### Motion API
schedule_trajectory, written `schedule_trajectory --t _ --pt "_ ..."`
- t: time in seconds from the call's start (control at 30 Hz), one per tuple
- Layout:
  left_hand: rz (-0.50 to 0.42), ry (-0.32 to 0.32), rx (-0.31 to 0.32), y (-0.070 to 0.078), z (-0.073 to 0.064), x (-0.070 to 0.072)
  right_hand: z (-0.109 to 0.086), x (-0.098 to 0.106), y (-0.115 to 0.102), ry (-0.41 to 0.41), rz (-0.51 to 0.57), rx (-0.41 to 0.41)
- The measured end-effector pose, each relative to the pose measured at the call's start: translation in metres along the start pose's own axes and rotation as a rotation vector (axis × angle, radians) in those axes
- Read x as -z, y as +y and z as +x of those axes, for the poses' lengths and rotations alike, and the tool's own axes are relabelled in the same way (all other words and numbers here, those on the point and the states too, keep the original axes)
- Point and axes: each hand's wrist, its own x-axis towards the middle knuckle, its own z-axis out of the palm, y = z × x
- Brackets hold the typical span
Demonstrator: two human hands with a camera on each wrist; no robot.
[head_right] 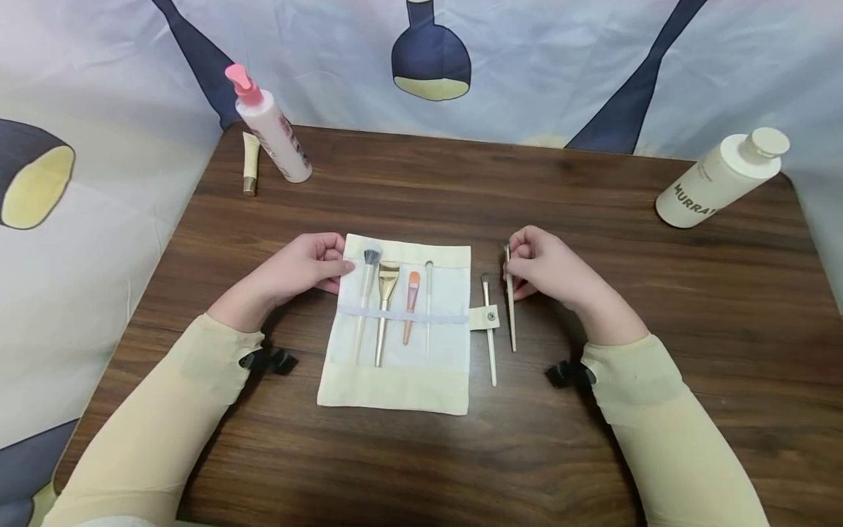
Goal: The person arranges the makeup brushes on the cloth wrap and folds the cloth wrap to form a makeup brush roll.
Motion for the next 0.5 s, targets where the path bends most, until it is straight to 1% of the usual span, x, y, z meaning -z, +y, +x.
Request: schedule_trajectory --t 0.07,0.13,0.23,0.3,0.37,0.5 --pt "0.002 0.002 0.002 0.001 -0.001 0.001 0.0 0.002 0.0 0.013 0.064 0.02" --pt "0.002 -0.001 -0.003 0.002 0.0 0.001 0.0 0.004 -0.001 0.031 0.176 0.04" --pt "0.005 -0.005 -0.013 0.004 0.001 0.002 0.0 0.007 -0.004 0.055 0.363 0.094" --pt "0.003 -0.007 -0.017 0.005 0.002 0.003 0.002 0.007 -0.007 0.068 0.438 0.126" --pt "0.0 -0.006 -0.014 0.006 0.001 0.002 0.005 0.004 -0.01 0.071 0.462 0.148" --pt "-0.012 -0.007 -0.009 0.002 0.001 0.0 0.013 -0.008 -0.02 0.071 0.447 0.149"
